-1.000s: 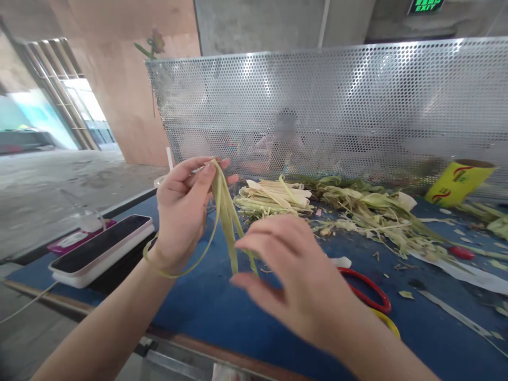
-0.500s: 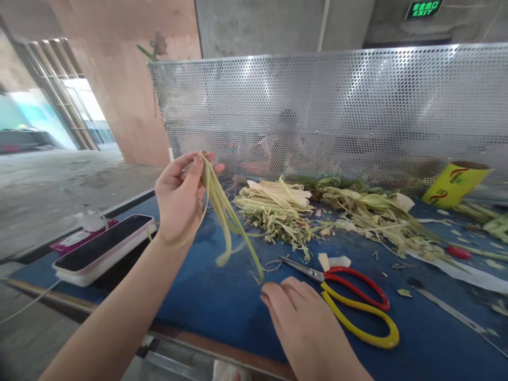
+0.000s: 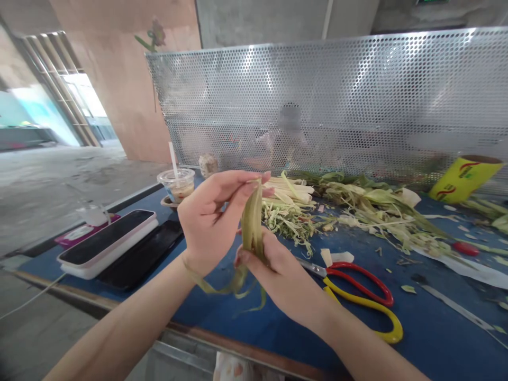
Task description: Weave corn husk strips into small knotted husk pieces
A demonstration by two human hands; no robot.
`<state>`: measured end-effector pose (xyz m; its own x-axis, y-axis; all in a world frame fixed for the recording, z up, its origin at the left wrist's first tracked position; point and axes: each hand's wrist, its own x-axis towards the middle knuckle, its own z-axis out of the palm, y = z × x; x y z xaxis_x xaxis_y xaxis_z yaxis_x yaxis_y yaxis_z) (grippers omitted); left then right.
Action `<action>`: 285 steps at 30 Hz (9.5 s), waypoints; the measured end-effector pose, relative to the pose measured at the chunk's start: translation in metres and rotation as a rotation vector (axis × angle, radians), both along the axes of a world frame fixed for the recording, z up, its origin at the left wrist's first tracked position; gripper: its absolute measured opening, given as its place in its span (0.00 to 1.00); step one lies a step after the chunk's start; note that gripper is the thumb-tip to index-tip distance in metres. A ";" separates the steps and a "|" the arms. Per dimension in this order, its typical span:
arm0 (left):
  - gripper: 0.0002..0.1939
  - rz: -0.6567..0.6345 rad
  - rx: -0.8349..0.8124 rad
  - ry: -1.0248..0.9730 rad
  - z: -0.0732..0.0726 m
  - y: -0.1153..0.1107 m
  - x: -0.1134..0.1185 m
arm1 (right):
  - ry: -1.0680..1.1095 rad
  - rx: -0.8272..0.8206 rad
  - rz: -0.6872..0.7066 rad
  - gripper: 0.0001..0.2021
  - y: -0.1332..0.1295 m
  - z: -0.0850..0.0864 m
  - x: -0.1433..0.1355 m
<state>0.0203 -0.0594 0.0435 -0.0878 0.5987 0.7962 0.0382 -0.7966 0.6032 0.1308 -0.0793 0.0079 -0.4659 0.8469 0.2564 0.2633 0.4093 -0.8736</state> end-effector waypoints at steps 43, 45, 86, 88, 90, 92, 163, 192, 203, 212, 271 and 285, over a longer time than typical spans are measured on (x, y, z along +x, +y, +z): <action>0.07 -0.115 -0.699 -0.660 -0.028 0.032 -0.065 | -0.320 -0.018 -0.311 0.19 0.016 0.025 0.060; 0.06 -0.112 -0.709 -0.651 -0.033 0.026 -0.066 | -0.332 0.027 -0.359 0.20 0.016 0.025 0.061; 0.13 -0.440 -0.454 0.826 0.020 0.014 -0.033 | -0.583 0.333 -0.059 0.16 0.022 0.068 0.035; 0.12 -0.408 -0.443 0.822 0.016 0.014 -0.033 | -0.549 0.296 -0.078 0.16 0.024 0.067 0.041; 0.12 -0.438 -0.522 0.777 0.014 0.013 -0.034 | -0.511 0.237 -0.100 0.17 0.028 0.065 0.050; 0.11 -0.505 -0.637 0.688 0.013 0.013 -0.035 | -0.435 0.153 -0.116 0.17 0.033 0.060 0.059; 0.08 -0.848 -0.959 -0.178 -0.048 0.012 0.006 | 0.366 0.190 -0.589 0.02 0.018 -0.030 0.026; 0.07 -0.991 -0.934 -0.010 -0.046 0.010 0.004 | 0.424 -0.114 -0.284 0.08 0.025 -0.021 0.041; 0.06 -1.036 -0.947 -0.028 -0.044 0.007 0.004 | 0.315 0.185 -0.411 0.11 0.025 -0.027 0.043; 0.09 -0.912 -0.854 0.007 -0.050 0.010 0.004 | 0.286 0.210 -0.460 0.15 0.023 -0.024 0.044; 0.11 -0.504 -0.855 0.131 -0.046 -0.003 0.009 | -0.404 1.040 -0.381 0.09 0.018 -0.024 0.045; 0.06 -0.430 -0.790 0.040 -0.042 -0.002 0.007 | -0.276 0.754 -0.254 0.06 0.016 -0.018 0.047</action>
